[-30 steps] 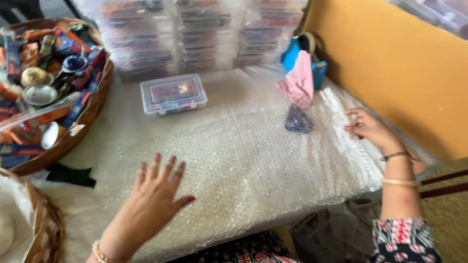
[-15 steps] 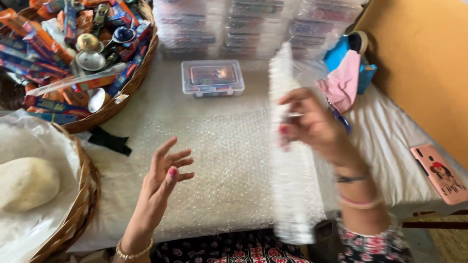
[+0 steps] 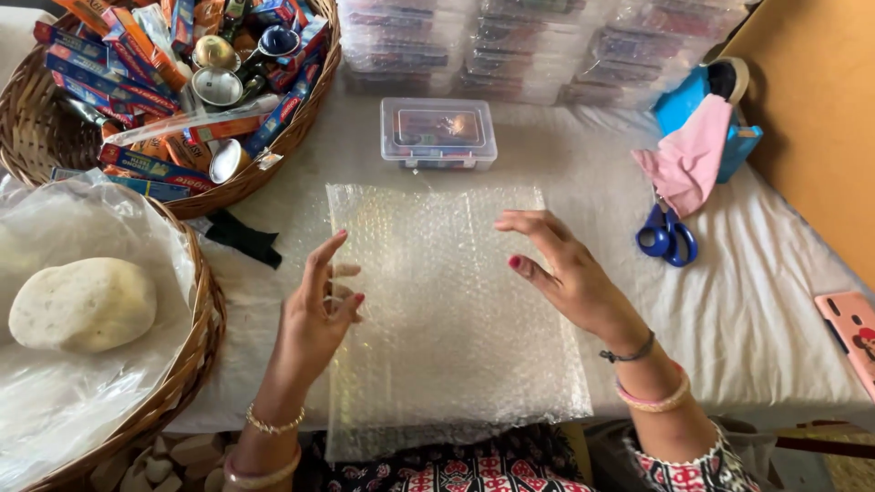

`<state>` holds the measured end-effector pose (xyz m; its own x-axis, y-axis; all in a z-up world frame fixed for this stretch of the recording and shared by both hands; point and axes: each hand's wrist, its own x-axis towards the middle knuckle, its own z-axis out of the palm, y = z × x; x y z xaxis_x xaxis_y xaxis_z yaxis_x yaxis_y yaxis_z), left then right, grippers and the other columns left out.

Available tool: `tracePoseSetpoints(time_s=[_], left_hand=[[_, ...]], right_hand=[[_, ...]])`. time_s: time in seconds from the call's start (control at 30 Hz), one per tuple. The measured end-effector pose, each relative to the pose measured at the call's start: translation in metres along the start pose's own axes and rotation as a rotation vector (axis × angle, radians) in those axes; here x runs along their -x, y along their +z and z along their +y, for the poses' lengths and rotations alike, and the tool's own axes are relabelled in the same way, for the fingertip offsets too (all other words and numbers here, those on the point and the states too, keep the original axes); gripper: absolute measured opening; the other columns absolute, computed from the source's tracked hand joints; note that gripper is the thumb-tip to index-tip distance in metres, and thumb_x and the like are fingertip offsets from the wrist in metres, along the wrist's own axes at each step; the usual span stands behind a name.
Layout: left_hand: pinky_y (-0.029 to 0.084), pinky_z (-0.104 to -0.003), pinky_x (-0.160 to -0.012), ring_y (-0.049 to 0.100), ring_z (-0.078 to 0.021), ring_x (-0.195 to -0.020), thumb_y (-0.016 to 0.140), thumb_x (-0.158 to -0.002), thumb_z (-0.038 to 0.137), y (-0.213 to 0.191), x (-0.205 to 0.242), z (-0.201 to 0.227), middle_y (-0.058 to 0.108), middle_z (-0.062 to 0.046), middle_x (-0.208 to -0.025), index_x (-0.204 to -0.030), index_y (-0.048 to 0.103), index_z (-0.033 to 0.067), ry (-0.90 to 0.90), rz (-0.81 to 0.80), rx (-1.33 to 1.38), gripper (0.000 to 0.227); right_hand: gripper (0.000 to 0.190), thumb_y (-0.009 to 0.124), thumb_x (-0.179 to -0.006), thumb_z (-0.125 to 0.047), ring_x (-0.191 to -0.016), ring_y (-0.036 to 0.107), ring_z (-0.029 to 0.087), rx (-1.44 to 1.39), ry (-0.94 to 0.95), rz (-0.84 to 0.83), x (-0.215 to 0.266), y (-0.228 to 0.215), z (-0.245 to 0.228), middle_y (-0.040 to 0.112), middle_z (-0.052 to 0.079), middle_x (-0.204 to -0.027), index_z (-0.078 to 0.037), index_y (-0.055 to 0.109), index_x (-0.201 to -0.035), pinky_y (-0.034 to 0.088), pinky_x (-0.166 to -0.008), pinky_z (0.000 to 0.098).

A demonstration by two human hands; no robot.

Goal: Packing small items into plastic containers and wrapping them with bubble wrap.

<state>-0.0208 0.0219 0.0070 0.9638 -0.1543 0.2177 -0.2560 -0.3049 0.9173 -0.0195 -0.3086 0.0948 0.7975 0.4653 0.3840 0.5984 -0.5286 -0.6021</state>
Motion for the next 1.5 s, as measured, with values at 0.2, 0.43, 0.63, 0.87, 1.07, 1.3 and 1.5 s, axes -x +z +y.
tracePoseSetpoints(time_s=[0.2, 0.43, 0.63, 0.87, 1.07, 1.3, 1.5], left_hand=[[0.06, -0.03, -0.055, 0.067, -0.0183, -0.066, 0.073, -0.085, -0.001, -0.024, -0.014, 0.022, 0.069, -0.013, -0.117, -0.141, 0.055, 0.013, 0.051, 0.074, -0.358, 0.06], [0.051, -0.044, -0.089, 0.062, -0.0324, -0.099, 0.073, -0.083, 0.003, -0.035, -0.013, 0.003, 0.067, -0.01, -0.107, -0.133, 0.064, 0.011, 0.124, 0.095, -0.705, 0.051], [0.045, -0.048, -0.096, 0.056, -0.0317, -0.103, 0.071, -0.086, 0.002, -0.025, -0.016, -0.005, 0.065, -0.011, -0.105, -0.127, 0.068, 0.0135, 0.017, 0.084, -0.794, 0.043], [0.049, -0.044, -0.083, 0.061, -0.0251, -0.089, 0.062, -0.094, 0.01, 0.012, -0.013, 0.026, 0.064, -0.006, -0.102, -0.131, 0.064, 0.0139, -0.025, -0.046, -0.531, 0.037], [0.05, -0.046, -0.085, 0.061, -0.0272, -0.088, 0.063, -0.091, 0.002, 0.023, -0.012, 0.033, 0.063, -0.011, -0.096, -0.128, 0.063, 0.0056, 0.206, 0.021, -0.636, 0.037], [0.051, -0.044, -0.08, 0.06, -0.0292, -0.086, 0.055, -0.095, -0.003, 0.021, -0.012, 0.03, 0.057, -0.015, -0.1, -0.133, 0.06, 0.0031, 0.071, -0.008, -0.66, 0.039], [0.05, -0.043, -0.087, 0.056, -0.0306, -0.095, 0.059, -0.09, -0.004, 0.012, -0.01, 0.021, 0.059, -0.014, -0.097, -0.129, 0.061, 0.0018, 0.193, 0.049, -0.716, 0.04]], right_hand=[[0.054, 0.064, -0.093, -0.038, -0.141, 0.038, 0.037, 0.376, 0.16, -0.081, 0.041, 0.014, 0.032, 0.038, 0.014, -0.152, -0.018, 0.051, -0.142, 0.038, -0.115, 0.0519], [0.058, 0.064, -0.092, -0.04, -0.14, 0.037, 0.037, 0.357, 0.226, -0.087, 0.052, 0.023, 0.028, 0.034, 0.015, -0.154, -0.022, 0.05, -0.145, 0.04, -0.112, 0.0515], [0.053, 0.07, -0.09, -0.025, -0.104, 0.06, 0.024, 0.083, 0.385, -0.042, 0.058, 0.029, 0.029, 0.047, 0.011, -0.14, -0.022, 0.056, -0.141, 0.056, -0.093, 0.0382], [0.041, 0.069, -0.09, -0.003, -0.091, 0.061, 0.015, 0.198, 0.369, 0.155, 0.064, -0.016, 0.032, 0.051, 0.01, -0.135, -0.016, 0.066, -0.129, 0.058, -0.081, 0.028], [0.043, 0.068, -0.09, -0.009, -0.115, 0.056, 0.027, 0.452, 0.312, 0.187, 0.069, -0.025, 0.024, 0.051, 0.012, -0.138, -0.013, 0.064, -0.132, 0.05, -0.101, 0.0386], [0.051, 0.062, -0.097, -0.024, -0.135, 0.045, 0.034, 0.329, 0.314, 0.108, 0.084, -0.009, 0.046, 0.047, 0.015, -0.145, -0.01, 0.052, -0.145, 0.04, -0.112, 0.0434], [0.063, 0.066, -0.093, -0.035, -0.143, 0.04, 0.033, 0.233, 0.293, 0.051, 0.103, -0.015, 0.039, 0.044, 0.015, -0.149, -0.012, 0.046, -0.149, 0.034, -0.118, 0.0444]])
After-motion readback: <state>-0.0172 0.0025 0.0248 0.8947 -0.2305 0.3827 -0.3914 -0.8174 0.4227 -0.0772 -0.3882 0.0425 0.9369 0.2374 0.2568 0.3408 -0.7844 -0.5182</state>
